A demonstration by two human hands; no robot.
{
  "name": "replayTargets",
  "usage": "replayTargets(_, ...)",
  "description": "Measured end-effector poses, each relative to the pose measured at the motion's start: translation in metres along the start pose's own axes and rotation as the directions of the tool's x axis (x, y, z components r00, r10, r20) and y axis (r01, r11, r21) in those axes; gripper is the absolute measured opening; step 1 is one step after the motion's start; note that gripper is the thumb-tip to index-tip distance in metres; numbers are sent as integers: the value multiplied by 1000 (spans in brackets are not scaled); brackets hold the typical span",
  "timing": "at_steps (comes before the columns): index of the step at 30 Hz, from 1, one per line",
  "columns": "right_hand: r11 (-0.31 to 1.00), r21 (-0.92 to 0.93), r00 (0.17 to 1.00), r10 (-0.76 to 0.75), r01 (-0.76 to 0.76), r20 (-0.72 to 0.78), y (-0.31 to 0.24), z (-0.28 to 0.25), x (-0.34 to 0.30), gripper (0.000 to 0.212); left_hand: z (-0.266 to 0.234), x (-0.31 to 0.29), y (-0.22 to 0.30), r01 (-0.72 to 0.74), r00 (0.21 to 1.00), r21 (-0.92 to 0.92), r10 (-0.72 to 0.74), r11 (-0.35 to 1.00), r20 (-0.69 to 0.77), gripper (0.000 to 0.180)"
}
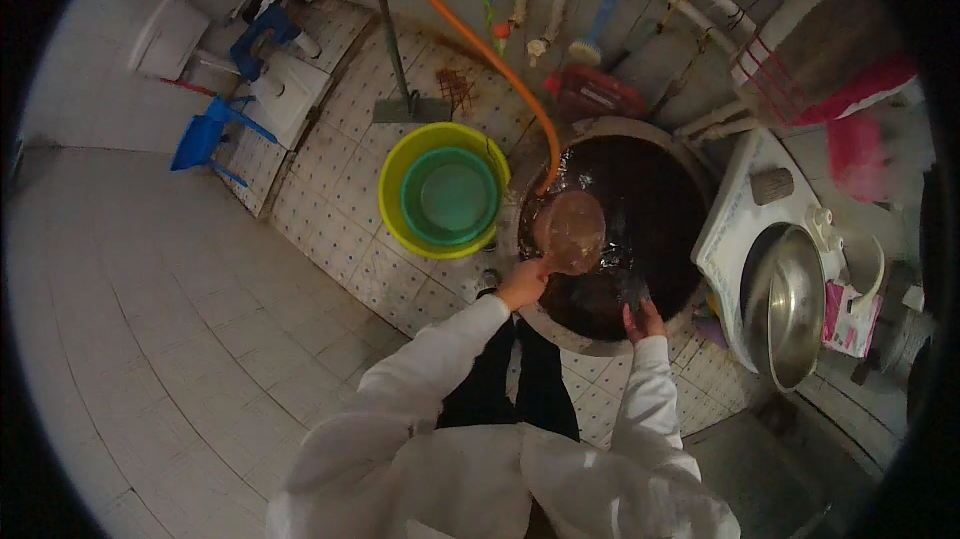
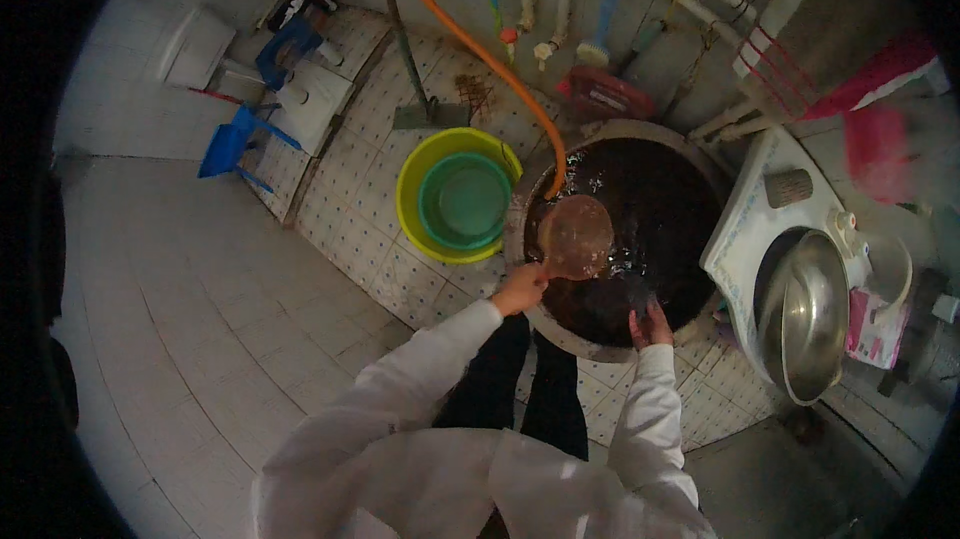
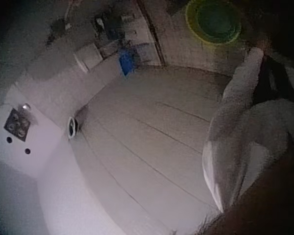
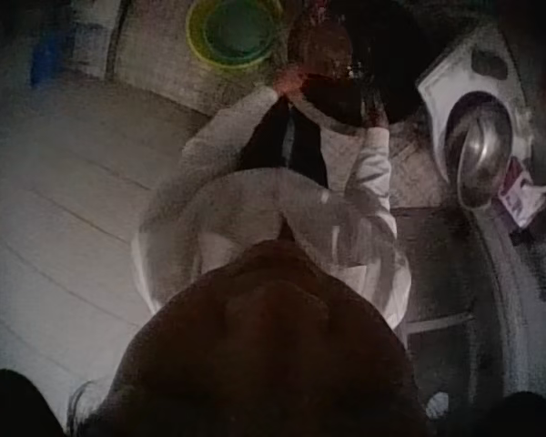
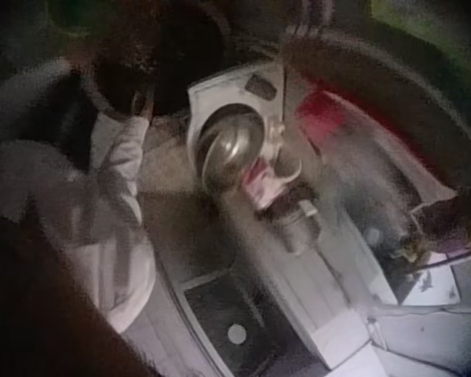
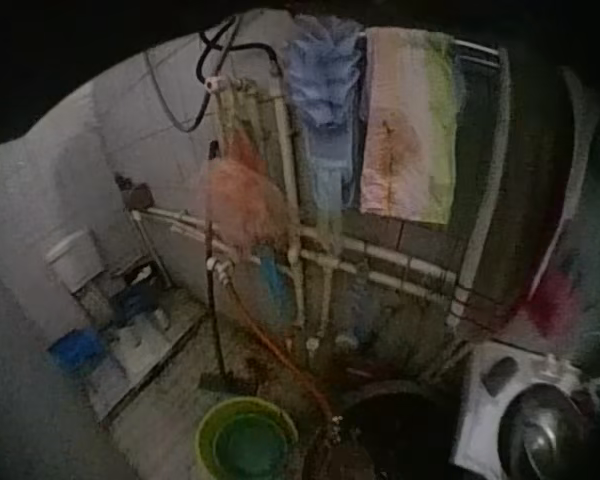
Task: The person cleans a tiled bathroom floor using a mop and a dustpan. They scoop debris into a dustpan, then mop the floor with water from a bucket, moving around a toilet and washing machine.
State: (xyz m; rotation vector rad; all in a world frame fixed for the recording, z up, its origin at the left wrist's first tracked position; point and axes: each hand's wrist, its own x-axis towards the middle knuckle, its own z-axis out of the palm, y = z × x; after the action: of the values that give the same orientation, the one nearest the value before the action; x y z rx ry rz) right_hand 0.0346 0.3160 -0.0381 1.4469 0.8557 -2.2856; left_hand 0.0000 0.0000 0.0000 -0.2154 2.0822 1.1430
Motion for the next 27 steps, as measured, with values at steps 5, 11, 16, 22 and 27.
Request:
replayTargets(5,978,-189,995,-86,93,45,-27,-35,-40,26,61,78,4,106,972,526,23,844,-233,24)
replayTargets(11,953,-290,992,-114,92,-58,-25,-75,-36,34,109,133,-15,74,988,418,-8,905,-156,34)
replayTargets(16,990,-142,997,14,-4,70,-14,-68,-29,35,113,93,-13,178,983,-718,-160,673,94,15)
replayTargets(22,966,34,958,248,-255,141,12,27,-6,34,45,-42,2,119,982,-966,-169,231,80,6)
replayTargets(27,890,89,839,384,-448,386,61,208,19,42,-75,-92,9,-105,923,-695,-191,712,-335,11)
